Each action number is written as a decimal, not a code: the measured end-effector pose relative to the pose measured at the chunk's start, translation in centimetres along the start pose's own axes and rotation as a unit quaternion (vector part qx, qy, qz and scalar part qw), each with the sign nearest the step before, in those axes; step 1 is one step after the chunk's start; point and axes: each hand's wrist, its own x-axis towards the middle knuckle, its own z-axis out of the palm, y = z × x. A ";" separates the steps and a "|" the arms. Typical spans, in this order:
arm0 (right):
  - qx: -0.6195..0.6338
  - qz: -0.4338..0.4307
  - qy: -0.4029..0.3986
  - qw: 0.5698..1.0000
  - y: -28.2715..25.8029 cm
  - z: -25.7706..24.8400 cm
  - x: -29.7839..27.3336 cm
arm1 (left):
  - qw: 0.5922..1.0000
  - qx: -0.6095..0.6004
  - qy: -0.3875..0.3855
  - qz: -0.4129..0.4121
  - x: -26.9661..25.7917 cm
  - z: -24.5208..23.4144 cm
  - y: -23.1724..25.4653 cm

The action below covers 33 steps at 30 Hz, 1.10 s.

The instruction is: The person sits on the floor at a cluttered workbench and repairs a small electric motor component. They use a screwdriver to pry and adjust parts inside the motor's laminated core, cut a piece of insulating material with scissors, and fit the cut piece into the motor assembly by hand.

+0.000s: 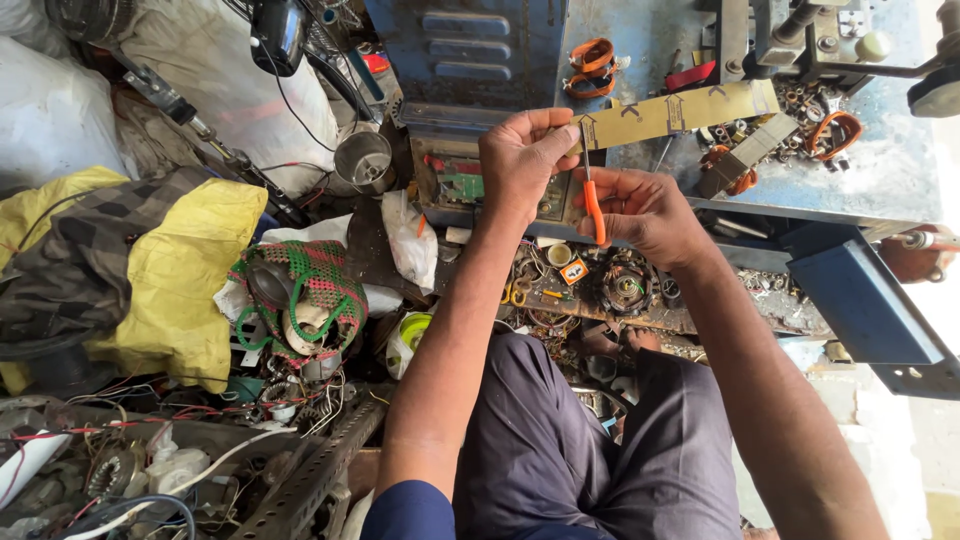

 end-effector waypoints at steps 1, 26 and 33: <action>0.000 0.000 0.001 1.000 0.1 -0.1 0.1 | 1.000 0.000 -0.001 0.000 0.0 -0.1 -0.2; -0.667 -0.027 0.250 0.701 -2.6 -4.4 9.0 | 0.982 -0.106 -0.062 -0.143 4.1 2.6 -7.1; -0.680 -0.060 0.220 0.697 -4.7 -4.8 8.9 | 0.996 0.082 0.001 -0.016 7.0 5.9 -11.6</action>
